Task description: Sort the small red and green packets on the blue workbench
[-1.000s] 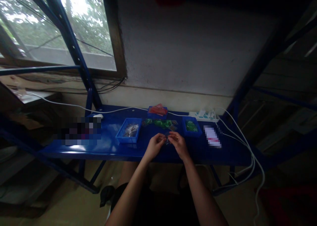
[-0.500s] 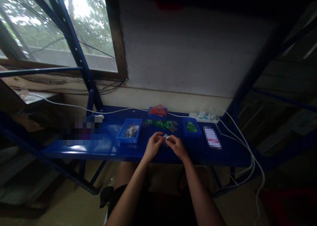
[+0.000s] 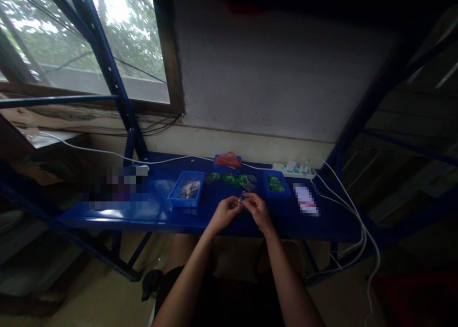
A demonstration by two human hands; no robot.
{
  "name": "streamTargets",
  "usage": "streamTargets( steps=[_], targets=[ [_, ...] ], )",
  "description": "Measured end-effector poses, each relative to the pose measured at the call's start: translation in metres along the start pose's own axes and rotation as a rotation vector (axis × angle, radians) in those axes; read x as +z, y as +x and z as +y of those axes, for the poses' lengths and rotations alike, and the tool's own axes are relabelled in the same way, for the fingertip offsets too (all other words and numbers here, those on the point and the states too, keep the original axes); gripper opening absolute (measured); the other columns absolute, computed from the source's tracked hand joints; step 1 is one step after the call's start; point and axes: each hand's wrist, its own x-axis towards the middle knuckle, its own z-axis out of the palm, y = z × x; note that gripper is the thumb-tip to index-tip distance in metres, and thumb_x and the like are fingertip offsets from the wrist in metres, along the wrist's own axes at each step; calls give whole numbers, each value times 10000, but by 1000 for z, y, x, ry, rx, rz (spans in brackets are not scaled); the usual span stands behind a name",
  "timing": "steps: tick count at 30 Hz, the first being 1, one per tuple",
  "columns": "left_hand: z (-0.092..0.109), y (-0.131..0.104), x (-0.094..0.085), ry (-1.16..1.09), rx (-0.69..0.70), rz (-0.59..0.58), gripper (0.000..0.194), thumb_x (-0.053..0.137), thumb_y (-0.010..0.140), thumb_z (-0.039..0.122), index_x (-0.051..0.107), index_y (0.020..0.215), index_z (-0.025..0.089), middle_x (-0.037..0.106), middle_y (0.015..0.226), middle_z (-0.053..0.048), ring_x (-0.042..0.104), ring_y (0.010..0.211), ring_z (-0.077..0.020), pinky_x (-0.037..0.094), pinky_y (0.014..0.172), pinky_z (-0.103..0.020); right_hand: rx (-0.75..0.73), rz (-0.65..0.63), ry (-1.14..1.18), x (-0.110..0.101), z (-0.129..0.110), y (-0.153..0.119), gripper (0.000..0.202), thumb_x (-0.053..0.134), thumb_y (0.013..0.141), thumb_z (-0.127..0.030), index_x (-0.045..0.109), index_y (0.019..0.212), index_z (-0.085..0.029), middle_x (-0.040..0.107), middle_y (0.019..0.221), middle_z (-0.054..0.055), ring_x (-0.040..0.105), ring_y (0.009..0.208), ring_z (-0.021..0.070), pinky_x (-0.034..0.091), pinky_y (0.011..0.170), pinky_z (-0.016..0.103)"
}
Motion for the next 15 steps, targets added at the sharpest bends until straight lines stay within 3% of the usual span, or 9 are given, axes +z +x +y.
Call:
streamTargets(
  steps=[9, 15],
  targets=[
    [3, -2, -2, 74, 21, 37, 256, 601, 741, 390, 614, 699, 138, 584, 591, 8, 486, 547, -112, 359, 532, -214, 19, 47, 5, 0, 2, 2, 301, 644, 701, -368, 639, 943, -189, 690, 826, 46, 629, 725, 183, 480, 591, 266],
    [1, -1, -4, 14, 24, 52, 275, 587, 757, 409, 610, 743, 136, 618, 650, -16, 524, 583, -126, 383, 562, -221, -9, -51, -88, 1, 1, 2, 198, 581, 741, -372, 642, 773, -186, 657, 701, 23, 594, 638, 166, 451, 543, 252]
  ],
)
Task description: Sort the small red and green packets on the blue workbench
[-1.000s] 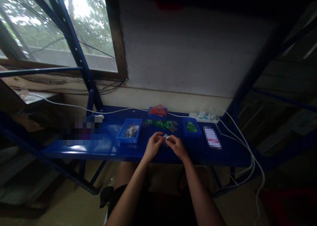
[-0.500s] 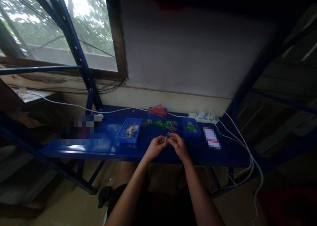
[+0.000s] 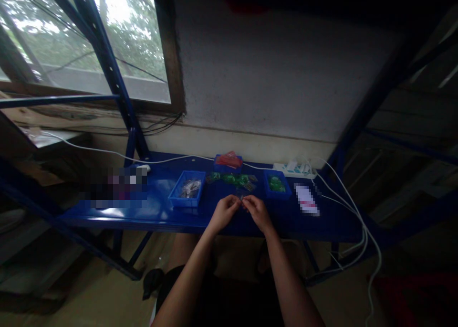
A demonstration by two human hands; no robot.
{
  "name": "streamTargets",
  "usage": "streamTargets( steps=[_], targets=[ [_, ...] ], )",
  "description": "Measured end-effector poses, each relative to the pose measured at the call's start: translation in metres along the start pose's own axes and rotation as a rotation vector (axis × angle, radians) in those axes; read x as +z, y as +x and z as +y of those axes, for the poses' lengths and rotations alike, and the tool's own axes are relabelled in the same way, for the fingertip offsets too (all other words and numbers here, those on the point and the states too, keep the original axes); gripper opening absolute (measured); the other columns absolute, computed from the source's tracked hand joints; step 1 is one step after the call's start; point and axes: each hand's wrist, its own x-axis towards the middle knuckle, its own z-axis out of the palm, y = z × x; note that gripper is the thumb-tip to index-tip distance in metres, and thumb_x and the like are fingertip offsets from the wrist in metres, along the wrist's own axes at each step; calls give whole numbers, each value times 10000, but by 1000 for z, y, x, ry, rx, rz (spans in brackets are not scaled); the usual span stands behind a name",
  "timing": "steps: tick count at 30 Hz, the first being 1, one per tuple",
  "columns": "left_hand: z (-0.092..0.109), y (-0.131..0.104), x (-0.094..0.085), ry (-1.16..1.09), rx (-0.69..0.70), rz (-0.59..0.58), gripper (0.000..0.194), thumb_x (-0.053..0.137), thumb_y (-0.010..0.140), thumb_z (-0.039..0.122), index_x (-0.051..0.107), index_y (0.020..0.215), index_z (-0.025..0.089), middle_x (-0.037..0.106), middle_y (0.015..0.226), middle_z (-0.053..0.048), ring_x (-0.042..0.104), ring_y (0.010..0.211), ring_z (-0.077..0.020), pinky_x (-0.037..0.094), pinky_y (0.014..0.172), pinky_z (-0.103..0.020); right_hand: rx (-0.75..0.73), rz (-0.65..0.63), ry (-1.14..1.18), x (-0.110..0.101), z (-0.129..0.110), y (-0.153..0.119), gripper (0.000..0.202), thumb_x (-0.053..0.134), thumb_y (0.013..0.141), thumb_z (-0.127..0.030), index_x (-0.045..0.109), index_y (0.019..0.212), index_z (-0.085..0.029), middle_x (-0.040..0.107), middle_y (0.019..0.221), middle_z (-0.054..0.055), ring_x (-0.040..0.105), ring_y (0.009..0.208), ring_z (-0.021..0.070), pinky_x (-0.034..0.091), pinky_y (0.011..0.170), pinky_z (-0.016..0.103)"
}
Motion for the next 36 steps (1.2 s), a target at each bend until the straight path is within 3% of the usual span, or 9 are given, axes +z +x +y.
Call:
streamTargets(
  steps=[11, 21, 36],
  targets=[
    [4, -1, 2, 25, -3, -59, 245, 596, 745, 377, 640, 764, 137, 648, 693, -30, 558, 627, -141, 405, 611, -231, -24, 24, -61, 0, -2, -2, 177, 539, 762, -361, 599, 729, -198, 590, 648, -8, 544, 608, 153, 430, 582, 257],
    [8, -5, -1, 79, 11, -42, 227, 570, 740, 354, 595, 694, 133, 569, 620, 5, 478, 580, -115, 357, 562, -217, -62, -45, -83, 0, -2, -3, 185, 545, 766, -365, 606, 734, -193, 618, 705, 3, 565, 672, 159, 432, 620, 254],
    [3, -3, 1, 61, -6, -38, 294, 599, 739, 417, 633, 724, 125, 601, 632, -6, 492, 581, -121, 360, 558, -220, -45, 9, -72, 0, -3, -4, 198, 552, 776, -377, 624, 775, -192, 650, 763, 22, 581, 701, 172, 428, 601, 257]
  ],
)
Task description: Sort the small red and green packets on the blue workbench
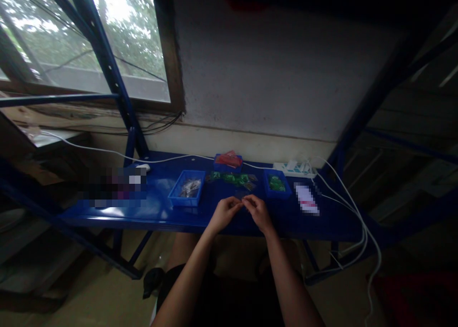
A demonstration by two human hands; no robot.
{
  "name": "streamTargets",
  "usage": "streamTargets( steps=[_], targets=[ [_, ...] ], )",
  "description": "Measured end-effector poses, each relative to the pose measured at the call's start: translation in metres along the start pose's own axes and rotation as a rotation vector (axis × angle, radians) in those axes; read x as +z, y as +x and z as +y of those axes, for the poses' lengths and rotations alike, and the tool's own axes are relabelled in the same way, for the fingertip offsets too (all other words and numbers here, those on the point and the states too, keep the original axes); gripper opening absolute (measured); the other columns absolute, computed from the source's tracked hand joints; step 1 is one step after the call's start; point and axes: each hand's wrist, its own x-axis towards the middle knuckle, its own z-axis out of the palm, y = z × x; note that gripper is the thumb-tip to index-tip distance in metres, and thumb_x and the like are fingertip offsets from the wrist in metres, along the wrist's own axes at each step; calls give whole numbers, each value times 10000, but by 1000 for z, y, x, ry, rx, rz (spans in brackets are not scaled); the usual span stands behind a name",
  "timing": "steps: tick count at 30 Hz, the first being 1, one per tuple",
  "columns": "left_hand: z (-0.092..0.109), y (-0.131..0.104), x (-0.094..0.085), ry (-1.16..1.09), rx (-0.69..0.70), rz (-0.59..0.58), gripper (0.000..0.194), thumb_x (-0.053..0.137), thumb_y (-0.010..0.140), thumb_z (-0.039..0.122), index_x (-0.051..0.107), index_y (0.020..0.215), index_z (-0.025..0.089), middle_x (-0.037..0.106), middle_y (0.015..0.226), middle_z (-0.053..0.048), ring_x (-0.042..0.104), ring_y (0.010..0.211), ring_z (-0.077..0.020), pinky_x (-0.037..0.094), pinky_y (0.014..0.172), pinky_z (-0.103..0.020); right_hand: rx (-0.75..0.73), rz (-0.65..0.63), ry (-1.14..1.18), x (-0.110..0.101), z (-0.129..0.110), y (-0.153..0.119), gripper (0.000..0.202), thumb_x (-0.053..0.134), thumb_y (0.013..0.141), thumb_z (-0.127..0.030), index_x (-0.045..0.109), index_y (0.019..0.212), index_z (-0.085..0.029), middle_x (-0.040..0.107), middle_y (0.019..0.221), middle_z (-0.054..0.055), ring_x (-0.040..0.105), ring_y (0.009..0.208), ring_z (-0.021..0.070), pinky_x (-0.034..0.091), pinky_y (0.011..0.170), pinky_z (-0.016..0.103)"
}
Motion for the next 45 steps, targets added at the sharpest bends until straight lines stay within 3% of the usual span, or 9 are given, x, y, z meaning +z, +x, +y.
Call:
streamTargets(
  steps=[19, 30, 37, 45],
  targets=[
    [-4, 1, 1, -1, -14, 0, 185, 578, 709, 316, 576, 670, 135, 531, 579, 24, 460, 572, -111, 342, 554, -214, -21, -62, 10, 1, 0, -1, 163, 571, 767, -348, 624, 731, -198, 654, 735, 11, 598, 722, 179, 443, 700, 282],
    [-3, 0, 4, 39, -32, 24, 231, 551, 706, 345, 419, 614, 178, 378, 558, 61, 344, 541, -87, 275, 533, -214, -41, -75, -45, 1, -1, -2, 193, 550, 786, -355, 629, 729, -189, 654, 734, 14, 591, 719, 171, 437, 691, 273],
    [-1, -1, 4, 63, 0, 73, 201, 518, 742, 339, 431, 647, 184, 408, 581, 52, 376, 561, -100, 304, 549, -219, -25, -62, -29, 1, 0, -2, 208, 540, 792, -381, 628, 758, -195, 649, 740, 16, 571, 686, 166, 436, 641, 270],
    [0, 1, 0, -63, 4, 65, 247, 555, 757, 406, 524, 727, 163, 507, 579, 34, 457, 534, -106, 350, 529, -218, 4, -29, 6, 0, -4, -2, 214, 537, 789, -388, 616, 751, -194, 599, 672, 3, 533, 619, 149, 423, 589, 255]
  ],
)
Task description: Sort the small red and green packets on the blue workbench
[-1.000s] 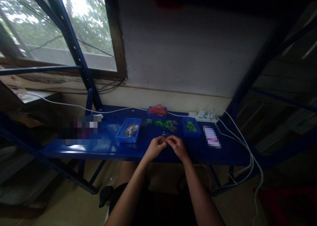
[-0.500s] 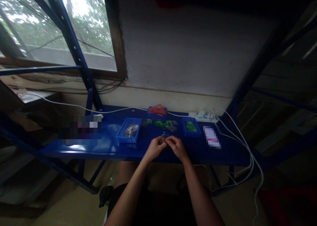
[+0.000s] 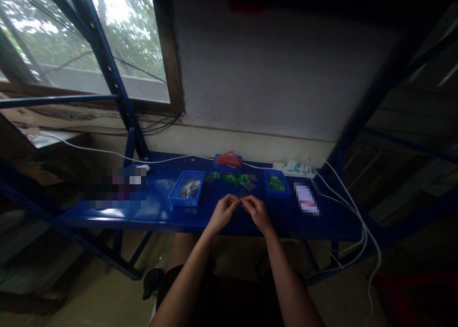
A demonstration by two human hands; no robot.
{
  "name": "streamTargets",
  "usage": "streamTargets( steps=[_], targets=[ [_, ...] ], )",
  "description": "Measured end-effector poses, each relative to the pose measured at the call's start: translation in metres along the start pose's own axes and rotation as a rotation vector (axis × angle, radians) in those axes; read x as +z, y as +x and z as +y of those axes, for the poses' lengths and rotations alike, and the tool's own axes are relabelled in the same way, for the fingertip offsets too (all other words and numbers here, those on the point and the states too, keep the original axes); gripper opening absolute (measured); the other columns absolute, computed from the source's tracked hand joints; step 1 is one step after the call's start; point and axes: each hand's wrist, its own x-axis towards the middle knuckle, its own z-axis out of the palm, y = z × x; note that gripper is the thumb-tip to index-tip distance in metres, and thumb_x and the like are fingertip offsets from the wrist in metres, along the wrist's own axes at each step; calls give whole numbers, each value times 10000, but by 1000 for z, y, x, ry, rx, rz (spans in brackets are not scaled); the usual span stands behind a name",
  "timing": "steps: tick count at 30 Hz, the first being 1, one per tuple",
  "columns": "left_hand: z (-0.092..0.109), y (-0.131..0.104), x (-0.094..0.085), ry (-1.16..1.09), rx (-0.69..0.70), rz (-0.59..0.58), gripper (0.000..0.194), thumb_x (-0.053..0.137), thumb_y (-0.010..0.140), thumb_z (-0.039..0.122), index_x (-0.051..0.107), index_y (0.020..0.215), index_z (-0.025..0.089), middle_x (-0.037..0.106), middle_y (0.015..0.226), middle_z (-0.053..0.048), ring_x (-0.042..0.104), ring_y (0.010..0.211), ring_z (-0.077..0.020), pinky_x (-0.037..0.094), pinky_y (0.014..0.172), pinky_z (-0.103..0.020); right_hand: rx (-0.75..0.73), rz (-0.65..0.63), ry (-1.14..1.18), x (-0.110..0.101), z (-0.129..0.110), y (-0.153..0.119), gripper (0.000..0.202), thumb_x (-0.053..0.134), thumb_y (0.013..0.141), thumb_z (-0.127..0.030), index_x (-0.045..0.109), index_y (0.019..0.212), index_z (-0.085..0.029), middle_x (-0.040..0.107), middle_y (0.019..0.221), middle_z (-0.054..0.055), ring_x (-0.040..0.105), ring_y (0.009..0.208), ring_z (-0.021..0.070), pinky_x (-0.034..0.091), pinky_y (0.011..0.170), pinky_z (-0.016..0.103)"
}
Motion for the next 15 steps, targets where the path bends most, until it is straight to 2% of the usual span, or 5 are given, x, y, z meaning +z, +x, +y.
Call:
streamTargets(
  steps=[6, 12, 15],
  targets=[
    [4, 0, -1, -19, -35, 27, 285, 593, 719, 430, 522, 658, 161, 513, 554, 33, 449, 518, -101, 338, 504, -210, 15, 7, 9, 0, -2, -1, 213, 547, 779, -392, 610, 742, -191, 588, 659, -4, 532, 611, 149, 424, 600, 263],
    [6, 1, -2, -21, -39, 30, 337, 564, 735, 480, 588, 760, 146, 530, 562, 24, 485, 536, -118, 354, 524, -220, 16, 24, 2, 1, -2, 0, 235, 547, 783, -405, 603, 709, -190, 600, 657, 5, 547, 628, 155, 432, 600, 261],
    [3, 2, -3, -21, -40, 29, 333, 556, 745, 483, 581, 764, 152, 537, 573, 23, 497, 543, -121, 358, 529, -221, 20, 56, 29, 1, 0, 2, 236, 548, 780, -412, 619, 762, -187, 617, 687, 15, 560, 655, 164, 436, 601, 262]
  ],
)
